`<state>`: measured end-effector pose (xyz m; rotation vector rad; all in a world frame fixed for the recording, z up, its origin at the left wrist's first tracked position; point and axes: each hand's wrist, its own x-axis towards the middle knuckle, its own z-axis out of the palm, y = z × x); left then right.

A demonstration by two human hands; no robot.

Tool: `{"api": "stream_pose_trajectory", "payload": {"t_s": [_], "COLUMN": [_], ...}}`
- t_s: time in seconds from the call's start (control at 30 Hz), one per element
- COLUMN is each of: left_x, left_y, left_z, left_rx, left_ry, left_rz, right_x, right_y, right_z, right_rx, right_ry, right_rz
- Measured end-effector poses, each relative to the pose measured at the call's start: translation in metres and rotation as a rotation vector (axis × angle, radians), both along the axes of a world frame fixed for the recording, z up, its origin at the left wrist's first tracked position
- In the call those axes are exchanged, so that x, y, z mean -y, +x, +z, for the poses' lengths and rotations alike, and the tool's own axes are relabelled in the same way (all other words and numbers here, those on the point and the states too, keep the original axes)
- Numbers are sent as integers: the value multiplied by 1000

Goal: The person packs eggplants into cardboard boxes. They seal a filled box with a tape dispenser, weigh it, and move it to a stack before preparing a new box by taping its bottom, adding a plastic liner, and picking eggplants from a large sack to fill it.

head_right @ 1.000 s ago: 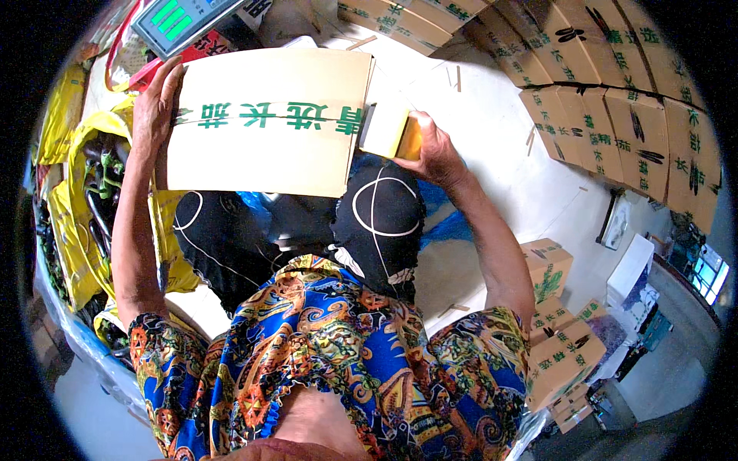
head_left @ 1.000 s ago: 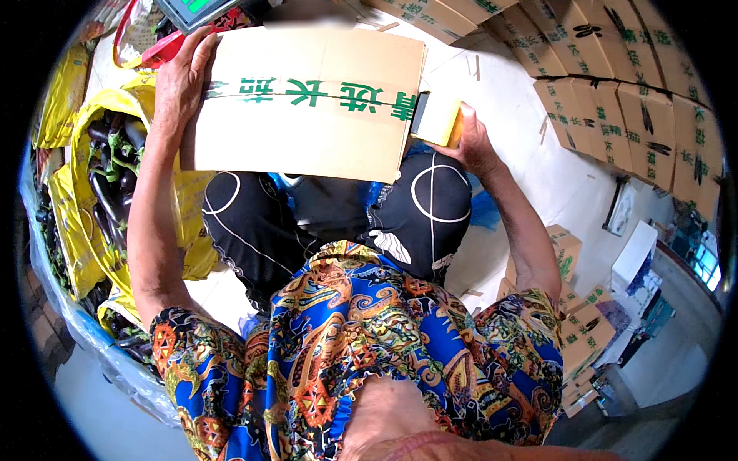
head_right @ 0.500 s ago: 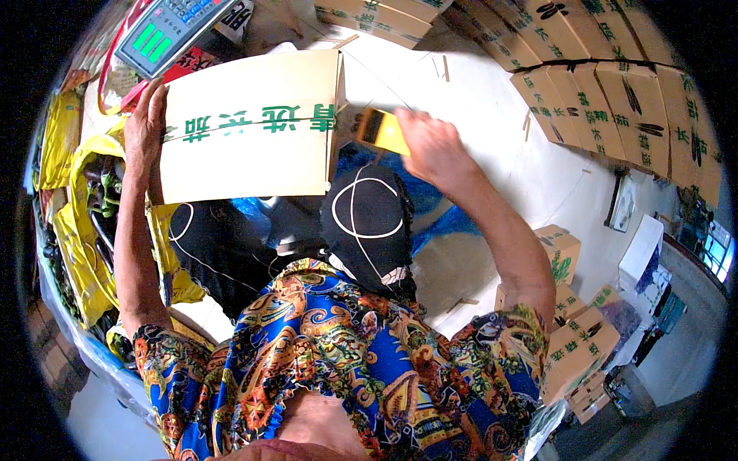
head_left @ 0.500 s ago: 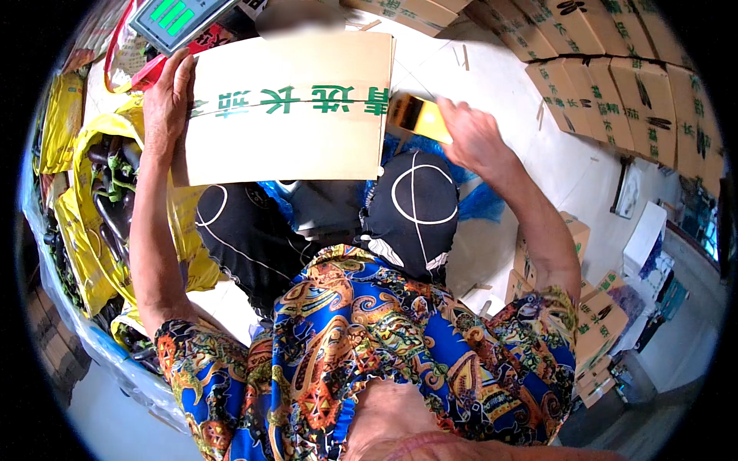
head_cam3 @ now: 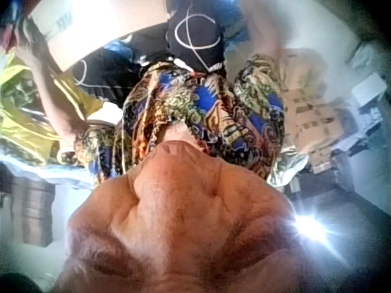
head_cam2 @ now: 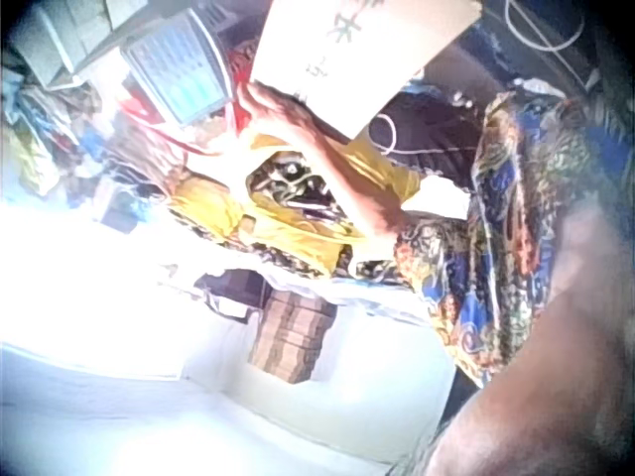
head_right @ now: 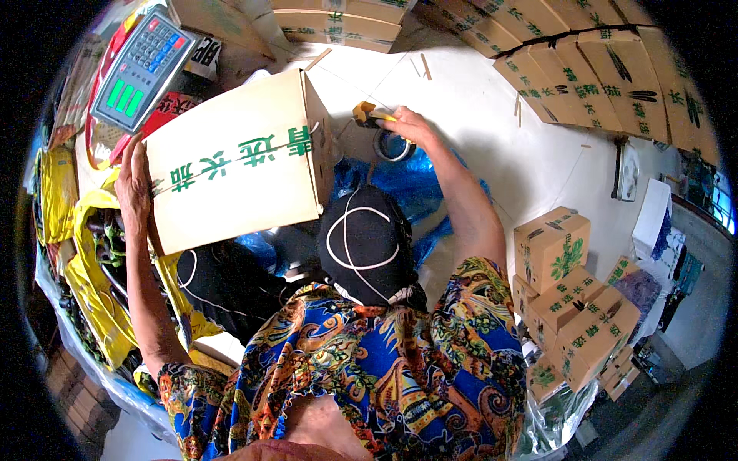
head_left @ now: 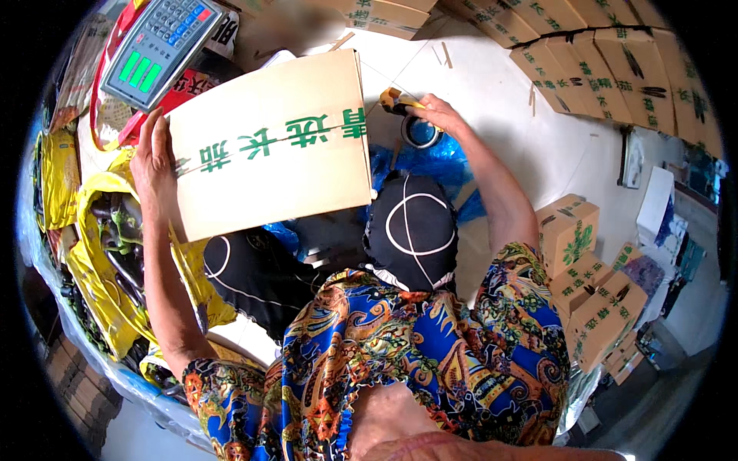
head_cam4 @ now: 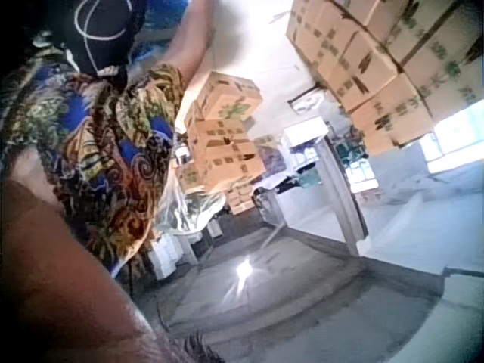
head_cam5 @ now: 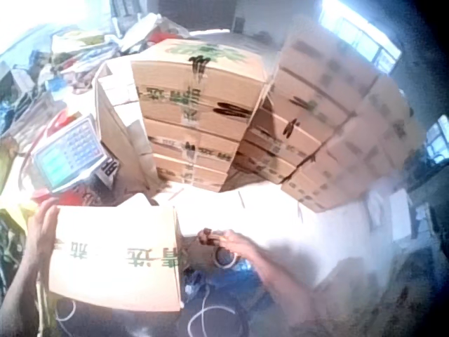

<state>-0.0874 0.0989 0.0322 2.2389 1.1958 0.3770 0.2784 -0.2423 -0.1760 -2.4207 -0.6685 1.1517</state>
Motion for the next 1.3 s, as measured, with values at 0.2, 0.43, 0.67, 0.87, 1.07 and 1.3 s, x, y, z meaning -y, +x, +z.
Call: {"api": "stream_pose_trajectory", "payload": {"t_s": [0.2, 0.43, 0.67, 0.87, 1.07, 1.3], "left_x": [0, -1, -1, -25, -38, -25], "left_y": [1, -3, -4, -36, -65, -82], "left_z": [1, -6, -1, -14, -15, -45], "left_rx": [78, 156, 159, 154, 234, 501], "left_ry": [145, 31, -77, -279, -387, -527], "left_rz": [-20, 33, 67, 166, 174, -3], "right_x": [-32, -119, -110, -100, -90, -84], "right_y": [-26, -128, -120, -103, -78, -49], "right_z": [5, 130, 12, 25, 40, 109], "right_rx": [266, -261, 174, -660, -765, -1074], "right_ry": [114, 1059, 993, 527, 533, 805], "right_rz": [-213, -346, -204, -325, -336, -311]}}
